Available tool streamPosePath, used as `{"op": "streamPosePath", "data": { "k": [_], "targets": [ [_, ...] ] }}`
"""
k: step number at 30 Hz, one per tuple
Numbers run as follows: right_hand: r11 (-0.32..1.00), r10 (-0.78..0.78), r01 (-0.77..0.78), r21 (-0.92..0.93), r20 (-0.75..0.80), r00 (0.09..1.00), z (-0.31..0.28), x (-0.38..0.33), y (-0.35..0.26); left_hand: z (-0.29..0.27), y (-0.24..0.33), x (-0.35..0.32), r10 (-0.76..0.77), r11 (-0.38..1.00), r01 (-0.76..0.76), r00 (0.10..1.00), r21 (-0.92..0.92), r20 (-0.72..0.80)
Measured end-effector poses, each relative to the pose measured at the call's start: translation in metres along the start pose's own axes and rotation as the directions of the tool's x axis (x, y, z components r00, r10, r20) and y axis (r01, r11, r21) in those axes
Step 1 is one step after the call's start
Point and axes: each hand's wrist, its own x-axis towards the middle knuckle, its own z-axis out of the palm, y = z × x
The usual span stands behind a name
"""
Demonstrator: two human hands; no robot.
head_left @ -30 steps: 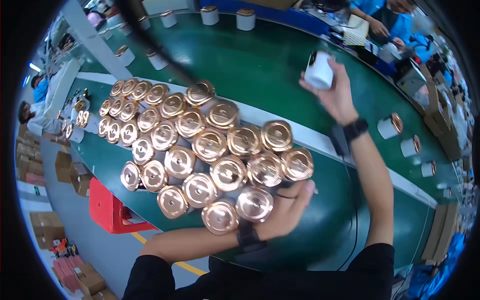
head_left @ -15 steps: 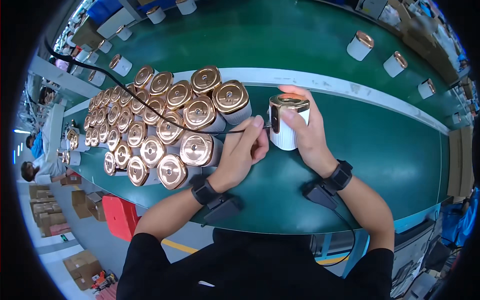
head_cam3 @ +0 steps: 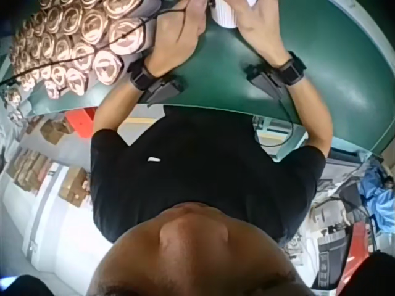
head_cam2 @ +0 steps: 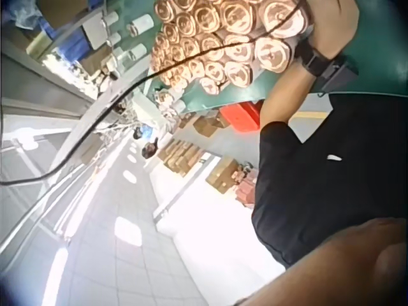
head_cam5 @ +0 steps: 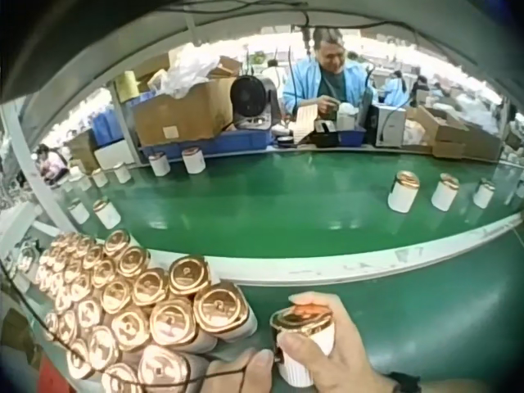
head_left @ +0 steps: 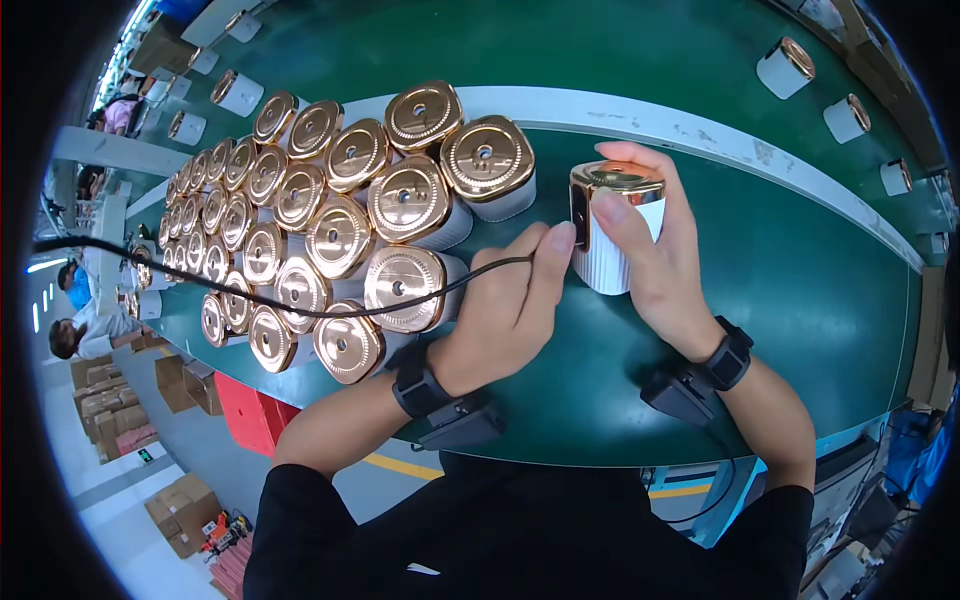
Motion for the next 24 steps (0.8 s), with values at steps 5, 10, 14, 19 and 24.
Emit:
{"op": "streamPosePath", "data": {
  "k": [5, 10, 14, 19, 24],
  "targets": [
    [0.987, 0.157, -0.157, 0.044, -0.006, 0.988, 0.0025, -0.0005, -0.0059, -0.0038, 0.0045, -0.0018, -0.027, 1.000, 0.027, 0.999, 0.008, 0.022],
    [0.998, 0.012, -0.018, -0.058, -0.103, 0.995, 0.0093, -0.0017, -0.0010, -0.0034, 0.0008, -0.0020, -0.103, 0.994, 0.104, 0.993, -0.013, 0.060],
    [0.992, 0.115, -0.112, 0.054, -0.051, 0.992, 0.0027, 0.0017, -0.0027, -0.0033, -0.0009, -0.0019, -0.066, 0.997, 0.067, 0.996, -0.022, 0.056],
    [0.995, 0.096, -0.095, 0.020, -0.056, 0.994, 0.0040, -0.0011, -0.0037, -0.0020, 0.0012, 0.0004, -0.085, 0.994, 0.089, 0.994, -0.057, 0.075],
    [0.994, 0.111, -0.111, 0.010, -0.062, 0.992, 0.0030, -0.0009, -0.0059, -0.0025, 0.0052, -0.0007, -0.055, 0.998, 0.055, 0.995, 0.007, 0.086]
  ]
}}
